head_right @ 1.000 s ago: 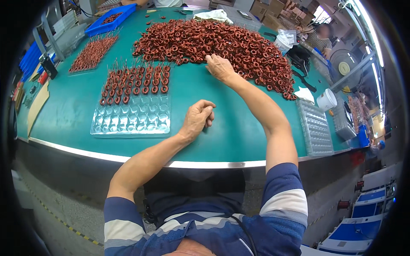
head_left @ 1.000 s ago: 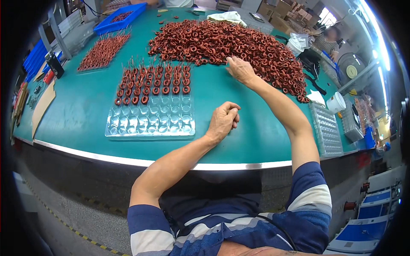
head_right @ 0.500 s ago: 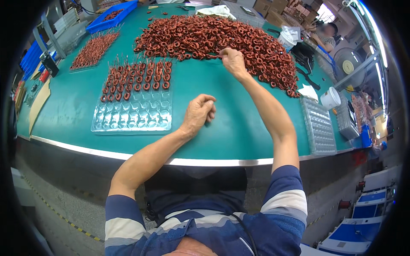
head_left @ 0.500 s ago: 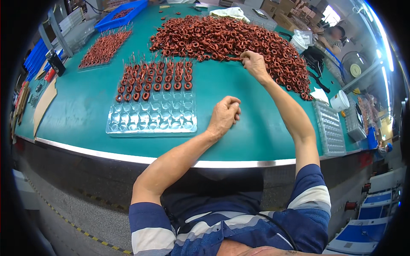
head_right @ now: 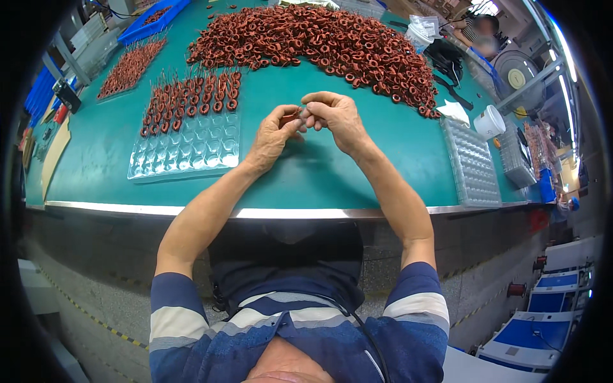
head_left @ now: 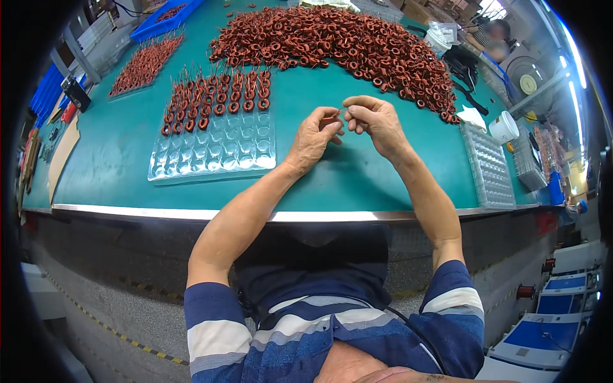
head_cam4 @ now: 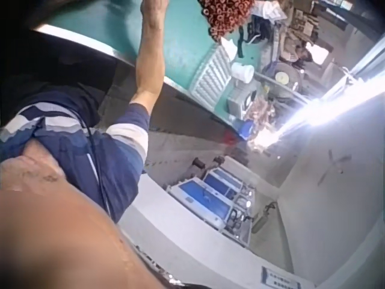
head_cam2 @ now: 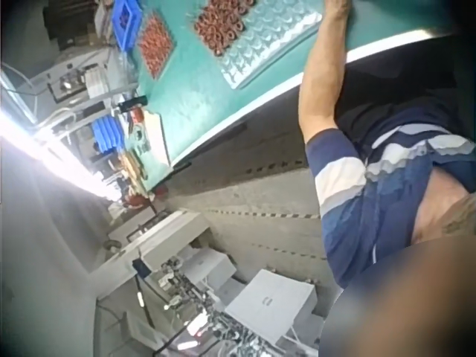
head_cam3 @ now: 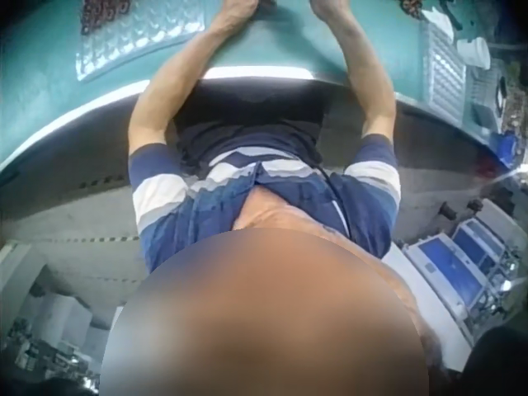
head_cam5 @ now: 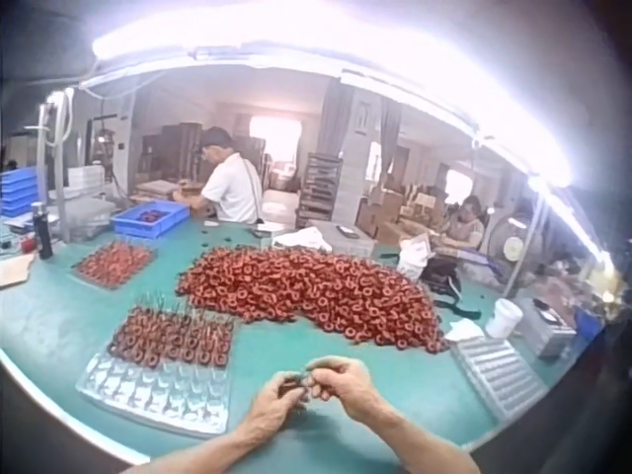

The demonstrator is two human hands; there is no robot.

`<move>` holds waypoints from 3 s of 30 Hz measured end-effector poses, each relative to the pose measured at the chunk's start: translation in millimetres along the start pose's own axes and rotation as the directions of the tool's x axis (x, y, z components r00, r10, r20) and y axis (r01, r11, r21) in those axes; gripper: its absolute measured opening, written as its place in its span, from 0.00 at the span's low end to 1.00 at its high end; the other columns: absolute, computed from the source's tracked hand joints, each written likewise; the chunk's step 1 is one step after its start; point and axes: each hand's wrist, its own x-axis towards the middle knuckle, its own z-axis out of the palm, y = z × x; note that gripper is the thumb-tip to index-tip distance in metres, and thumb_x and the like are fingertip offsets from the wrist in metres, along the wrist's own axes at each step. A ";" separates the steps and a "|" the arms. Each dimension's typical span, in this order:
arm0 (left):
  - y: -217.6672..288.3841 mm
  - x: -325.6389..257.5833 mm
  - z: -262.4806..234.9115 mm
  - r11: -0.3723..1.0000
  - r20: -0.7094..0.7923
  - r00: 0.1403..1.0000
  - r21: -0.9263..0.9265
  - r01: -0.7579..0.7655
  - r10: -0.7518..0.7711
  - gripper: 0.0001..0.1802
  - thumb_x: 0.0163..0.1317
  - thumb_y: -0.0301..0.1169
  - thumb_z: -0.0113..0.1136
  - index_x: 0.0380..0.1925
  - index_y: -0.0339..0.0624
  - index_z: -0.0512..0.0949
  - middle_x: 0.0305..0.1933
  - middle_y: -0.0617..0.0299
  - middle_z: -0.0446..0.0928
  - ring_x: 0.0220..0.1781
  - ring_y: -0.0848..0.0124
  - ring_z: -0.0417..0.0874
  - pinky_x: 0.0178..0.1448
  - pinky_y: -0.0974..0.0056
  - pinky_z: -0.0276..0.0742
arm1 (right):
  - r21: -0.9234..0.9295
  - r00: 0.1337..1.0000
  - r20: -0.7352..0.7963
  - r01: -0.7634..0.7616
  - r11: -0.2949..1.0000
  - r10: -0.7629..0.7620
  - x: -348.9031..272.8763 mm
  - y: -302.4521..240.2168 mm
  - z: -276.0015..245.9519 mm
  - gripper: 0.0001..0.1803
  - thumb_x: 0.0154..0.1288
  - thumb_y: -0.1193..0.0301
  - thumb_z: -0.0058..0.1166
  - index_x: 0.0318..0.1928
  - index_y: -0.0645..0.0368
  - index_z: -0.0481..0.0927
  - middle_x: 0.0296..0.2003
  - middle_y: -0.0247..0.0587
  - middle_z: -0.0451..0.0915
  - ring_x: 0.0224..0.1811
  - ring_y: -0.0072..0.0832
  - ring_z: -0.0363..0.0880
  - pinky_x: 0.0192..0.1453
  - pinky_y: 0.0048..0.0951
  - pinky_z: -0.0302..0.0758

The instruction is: The recorder is placing small red toroidal electronic components into individual slots of a clear plastic tray on a green workbench.

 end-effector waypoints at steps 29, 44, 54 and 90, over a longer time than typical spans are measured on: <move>19.6 -6.9 -1.4 0.797 -0.085 0.967 0.586 -0.145 0.239 0.10 0.65 0.28 0.55 0.44 0.35 0.74 0.32 0.50 0.80 0.33 0.60 0.83 0.35 0.60 0.78 | -0.808 0.698 0.095 0.471 0.355 -0.709 -16.7 21.3 15.9 0.04 0.61 0.73 0.58 0.31 0.60 0.83 0.24 0.39 0.73 0.29 0.33 0.72 0.32 0.32 0.70; 24.6 -8.3 -10.8 0.974 -0.040 0.987 -0.174 0.146 -0.155 0.09 0.71 0.34 0.49 0.44 0.40 0.70 0.29 0.65 0.70 0.26 0.77 0.72 0.24 0.72 0.68 | -0.122 0.980 -0.166 0.093 0.988 -0.113 -2.8 33.8 4.9 0.19 0.67 0.58 0.57 0.44 0.64 0.82 0.32 0.33 0.78 0.33 0.20 0.74 0.37 0.22 0.72; 28.9 -9.5 -6.6 0.997 0.005 0.999 0.066 0.045 -0.046 0.13 0.70 0.29 0.50 0.50 0.35 0.69 0.31 0.64 0.71 0.28 0.78 0.74 0.29 0.71 0.73 | -0.319 0.987 -0.027 0.144 0.937 -0.161 -3.7 43.1 9.1 0.18 0.72 0.60 0.50 0.41 0.64 0.82 0.29 0.35 0.81 0.29 0.19 0.77 0.35 0.20 0.74; 25.9 -11.5 -5.4 0.992 -0.158 0.986 0.102 0.068 -0.051 0.13 0.70 0.35 0.51 0.46 0.36 0.72 0.25 0.64 0.72 0.22 0.78 0.73 0.21 0.72 0.69 | -0.235 0.974 -0.207 0.039 0.971 -0.089 -4.9 33.2 -2.6 0.22 0.67 0.53 0.57 0.33 0.63 0.78 0.22 0.36 0.78 0.21 0.19 0.75 0.24 0.18 0.70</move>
